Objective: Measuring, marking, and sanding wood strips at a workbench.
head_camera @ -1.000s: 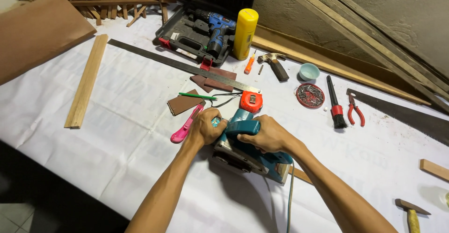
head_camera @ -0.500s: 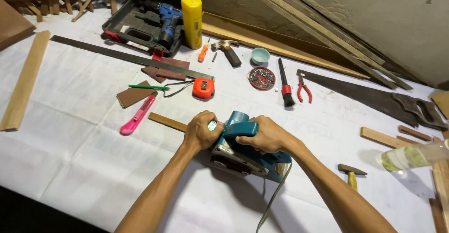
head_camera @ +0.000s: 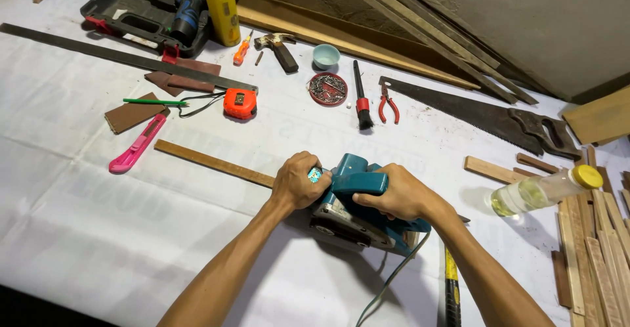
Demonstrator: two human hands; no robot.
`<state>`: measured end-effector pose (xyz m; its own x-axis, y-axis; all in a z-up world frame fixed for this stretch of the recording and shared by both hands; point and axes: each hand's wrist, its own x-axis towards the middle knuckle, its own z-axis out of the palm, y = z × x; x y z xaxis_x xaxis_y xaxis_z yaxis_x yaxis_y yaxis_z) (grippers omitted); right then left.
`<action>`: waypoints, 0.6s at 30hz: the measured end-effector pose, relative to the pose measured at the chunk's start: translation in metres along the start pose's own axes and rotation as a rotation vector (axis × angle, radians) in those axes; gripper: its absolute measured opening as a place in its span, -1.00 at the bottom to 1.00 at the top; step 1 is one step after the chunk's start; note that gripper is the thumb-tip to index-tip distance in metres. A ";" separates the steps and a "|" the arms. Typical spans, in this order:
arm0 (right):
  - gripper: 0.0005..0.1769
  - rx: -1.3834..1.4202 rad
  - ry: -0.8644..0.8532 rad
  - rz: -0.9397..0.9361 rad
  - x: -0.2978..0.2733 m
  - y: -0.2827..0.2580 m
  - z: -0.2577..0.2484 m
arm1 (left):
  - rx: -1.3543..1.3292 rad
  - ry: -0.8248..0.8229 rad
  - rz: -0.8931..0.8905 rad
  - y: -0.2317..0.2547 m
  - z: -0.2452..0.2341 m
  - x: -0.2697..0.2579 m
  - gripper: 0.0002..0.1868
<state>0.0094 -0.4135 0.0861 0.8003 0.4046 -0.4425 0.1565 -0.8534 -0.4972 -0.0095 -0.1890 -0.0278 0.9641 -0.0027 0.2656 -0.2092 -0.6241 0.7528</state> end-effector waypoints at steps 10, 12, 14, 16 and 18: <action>-0.56 -0.010 -0.002 0.038 0.007 -0.040 0.003 | -0.030 0.025 0.042 -0.036 -0.013 0.004 -0.65; -0.53 -0.025 -0.003 0.059 0.013 -0.050 0.003 | -0.022 0.016 0.019 -0.041 -0.023 0.006 -0.64; -0.53 -0.026 0.001 0.038 0.023 -0.055 0.008 | -0.020 0.031 0.016 -0.047 -0.031 0.007 -0.64; -0.53 -0.025 0.004 0.013 0.031 -0.063 0.011 | -0.013 0.047 0.011 -0.053 -0.042 0.007 -0.64; -0.48 -0.012 -0.012 0.028 0.037 -0.076 0.013 | -0.039 0.070 0.034 -0.060 -0.053 0.006 -0.64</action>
<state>0.0194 -0.3295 0.0982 0.7977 0.3846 -0.4646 0.1415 -0.8681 -0.4757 0.0007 -0.1104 -0.0396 0.9428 0.0323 0.3318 -0.2490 -0.5936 0.7653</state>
